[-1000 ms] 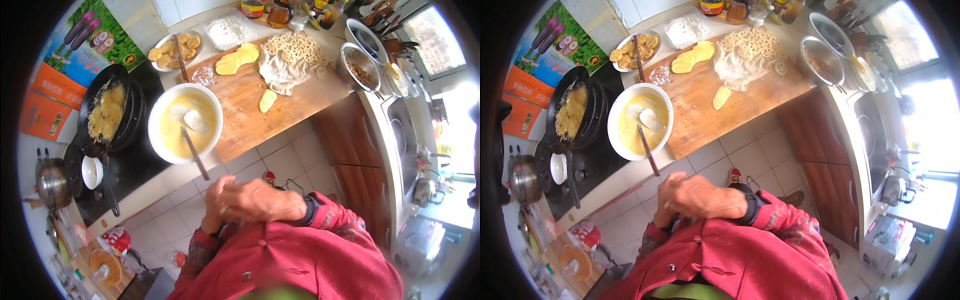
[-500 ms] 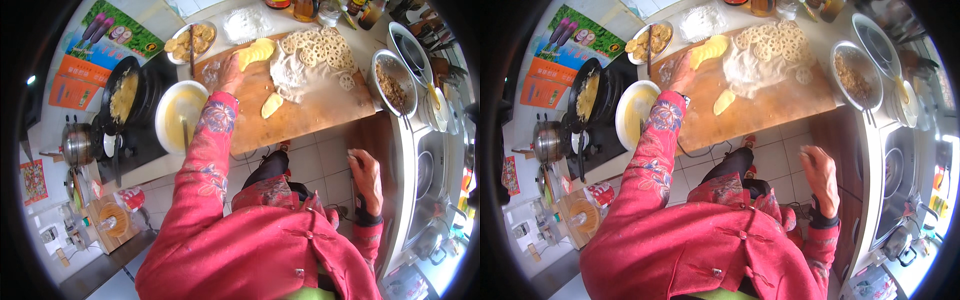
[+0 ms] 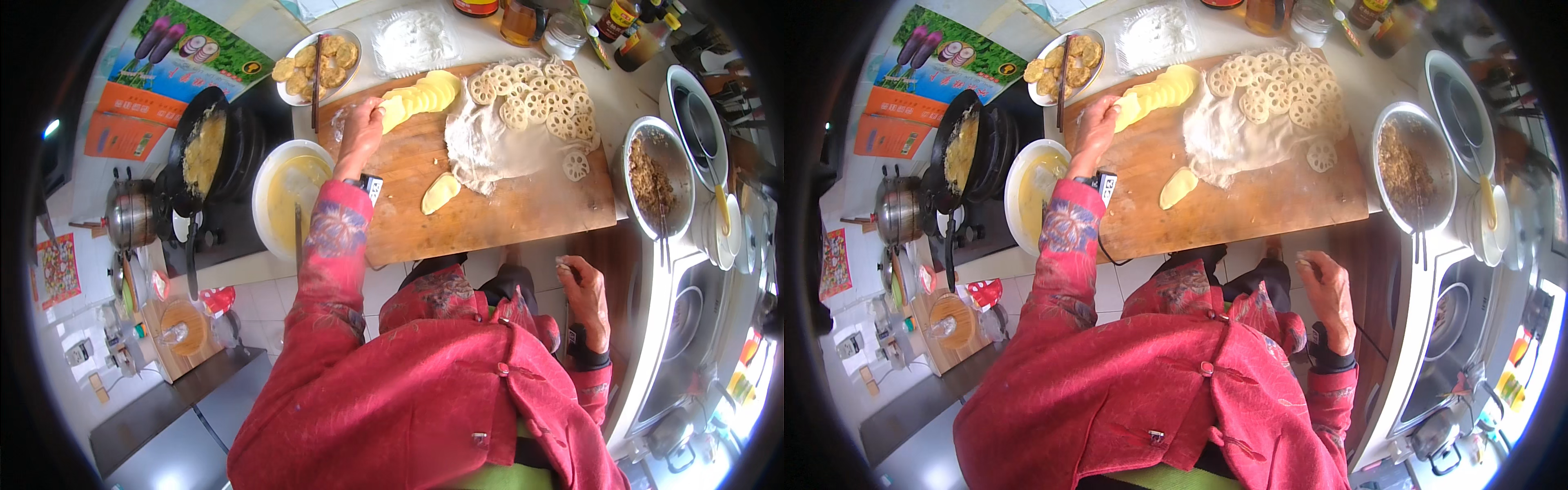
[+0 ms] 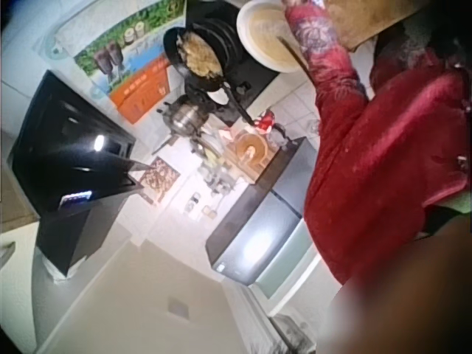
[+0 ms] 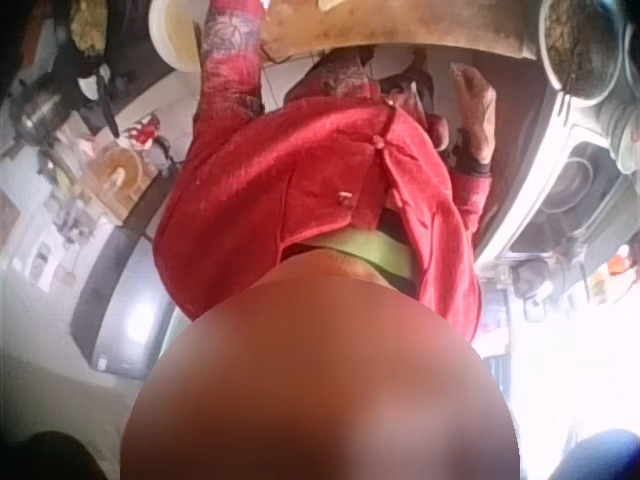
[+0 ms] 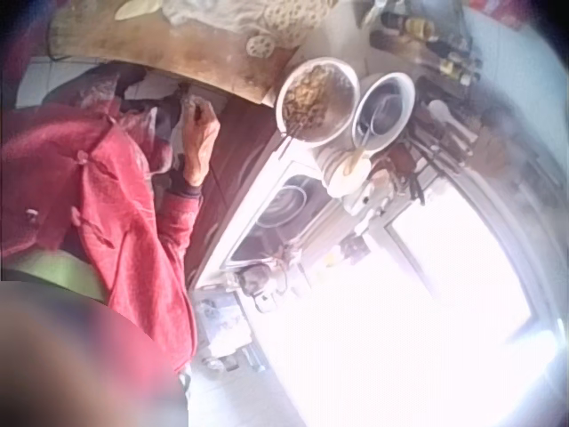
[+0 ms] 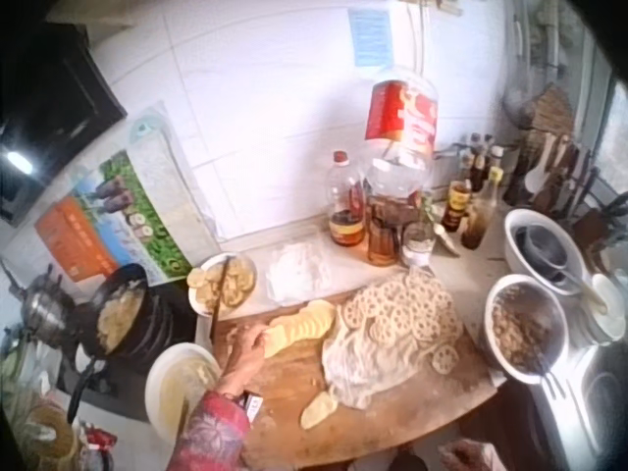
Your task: The person assembles stuffed vegetable snacks by placing a meat filling between two slices of potato or lotus root, then coats them in flour and a liquid batter before deep-frying in a wok. The person uses chopsticks to turn the items in the hot oil and places finished pieces on a plate.
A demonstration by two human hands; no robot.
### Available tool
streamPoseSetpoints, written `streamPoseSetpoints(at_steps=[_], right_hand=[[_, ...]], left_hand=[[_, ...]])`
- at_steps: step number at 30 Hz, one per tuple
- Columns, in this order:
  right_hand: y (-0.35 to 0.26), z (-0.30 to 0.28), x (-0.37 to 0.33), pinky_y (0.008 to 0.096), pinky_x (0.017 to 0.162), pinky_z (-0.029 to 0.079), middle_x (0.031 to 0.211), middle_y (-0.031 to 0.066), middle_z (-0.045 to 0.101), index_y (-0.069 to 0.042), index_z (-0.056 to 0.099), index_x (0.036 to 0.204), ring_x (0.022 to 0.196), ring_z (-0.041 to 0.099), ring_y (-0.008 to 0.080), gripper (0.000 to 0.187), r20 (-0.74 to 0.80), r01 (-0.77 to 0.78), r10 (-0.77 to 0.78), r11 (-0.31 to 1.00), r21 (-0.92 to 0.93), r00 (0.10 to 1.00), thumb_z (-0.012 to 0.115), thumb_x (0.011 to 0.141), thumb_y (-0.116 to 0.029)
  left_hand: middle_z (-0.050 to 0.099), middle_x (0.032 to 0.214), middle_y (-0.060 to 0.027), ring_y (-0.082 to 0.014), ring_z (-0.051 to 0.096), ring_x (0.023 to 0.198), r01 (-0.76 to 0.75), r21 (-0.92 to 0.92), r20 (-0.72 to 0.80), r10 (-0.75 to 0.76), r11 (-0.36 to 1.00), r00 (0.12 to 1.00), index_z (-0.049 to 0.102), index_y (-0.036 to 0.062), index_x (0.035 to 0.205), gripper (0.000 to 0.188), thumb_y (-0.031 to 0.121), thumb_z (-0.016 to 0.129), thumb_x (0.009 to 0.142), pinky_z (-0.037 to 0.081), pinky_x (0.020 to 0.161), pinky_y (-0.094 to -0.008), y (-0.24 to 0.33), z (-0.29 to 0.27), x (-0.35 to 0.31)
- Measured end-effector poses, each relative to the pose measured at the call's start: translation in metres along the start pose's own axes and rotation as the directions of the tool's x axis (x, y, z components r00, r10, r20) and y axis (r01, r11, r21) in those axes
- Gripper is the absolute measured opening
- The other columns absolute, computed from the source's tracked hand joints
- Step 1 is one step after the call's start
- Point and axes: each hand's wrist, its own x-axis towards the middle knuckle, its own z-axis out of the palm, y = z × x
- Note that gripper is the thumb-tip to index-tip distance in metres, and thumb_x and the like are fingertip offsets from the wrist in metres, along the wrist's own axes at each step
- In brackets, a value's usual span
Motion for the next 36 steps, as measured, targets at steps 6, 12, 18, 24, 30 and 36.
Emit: streamPoseSetpoints(at_steps=[6,12,18,24,30,36], right_hand=[[-0.026,0.006,0.036,0.0393,0.067,0.048,0.084,0.0215,0.064,0.0,0.064,0.097,0.076,0.062,0.0376,0.017,0.241,0.274,-0.254,0.961,-0.05,0.937,0.064,0.084,-0.01],[-0.021,-0.003,0.052,0.043,0.068,0.047,0.086,0.0201,0.062,-0.001,0.062,0.1,0.081,0.061,0.039,0.02,0.28,0.469,-0.435,0.88,-0.069,0.856,0.065,0.084,-0.012],[0.034,-0.061,0.012,0.0361,0.064,0.048,0.079,0.0168,0.062,-0.003,0.06,0.094,0.072,0.063,0.0287,0.02,0.02,0.016,-0.011,0.96,-0.281,1.0,0.069,0.082,-0.017],[0.057,-0.112,-0.008,0.0334,0.067,0.045,0.075,0.0062,0.055,-0.001,0.058,0.098,0.067,0.052,0.0199,0.035,-0.52,-0.243,0.058,0.924,-0.295,0.852,0.074,0.083,-0.028],[0.048,-0.121,-0.007,0.045,0.097,0.039,0.123,0.0212,0.049,-0.001,0.042,0.134,0.115,0.049,0.0358,0.074,-0.615,-0.151,-0.253,0.836,-0.528,0.747,0.078,0.076,-0.029],[0.046,-0.127,0.013,0.0482,0.108,0.03,0.141,0.0196,0.037,-0.005,0.034,0.143,0.13,0.036,0.0389,0.086,-0.486,-0.004,-0.424,0.751,-0.66,0.765,0.08,0.073,-0.023]], left_hand=[[0.045,0.07,0.0028,-0.0067,0.04,0.057,0.439,-0.875,0.391,-0.237,0.206,0.89,0.058,0.0016,0.108,0.019,0.014,0.049,0.097,0.038,0.056,-0.0242,0.048,0.0,-0.047],[0.046,0.072,0.0023,-0.0076,0.04,0.058,0.545,-0.835,0.549,-0.148,-0.075,0.822,0.055,-0.0005,0.116,0.044,0.039,0.052,0.097,0.038,0.059,-0.0252,0.095,0.051,-0.077],[0.048,0.076,0.0017,-0.008,0.042,0.06,0.528,-0.847,0.511,-0.176,0.062,0.841,0.05,0.0008,0.119,0.053,0.048,0.049,0.097,0.04,0.061,-0.0253,0.107,0.085,-0.083],[0.058,0.105,-0.018,-0.0343,0.057,0.101,-0.047,-0.008,0.189,0.048,0.999,0.981,0.047,0.0056,0.127,0.052,0.046,0.052,0.094,0.046,0.089,-0.0449,0.122,0.139,-0.075],[0.053,0.119,-0.0187,-0.036,0.051,0.112,0.006,0.334,-0.229,0.075,0.943,0.97,0.052,0.0058,0.125,0.057,0.015,0.073,0.074,0.043,0.095,-0.045,0.046,0.092,-0.012],[0.053,0.122,-0.0163,-0.035,0.051,0.114,-0.109,0.465,-0.049,0.148,0.878,0.988,0.053,0.0064,0.125,0.049,0.005,0.066,0.078,0.044,0.096,-0.0415,-0.026,0.049,0.0]])
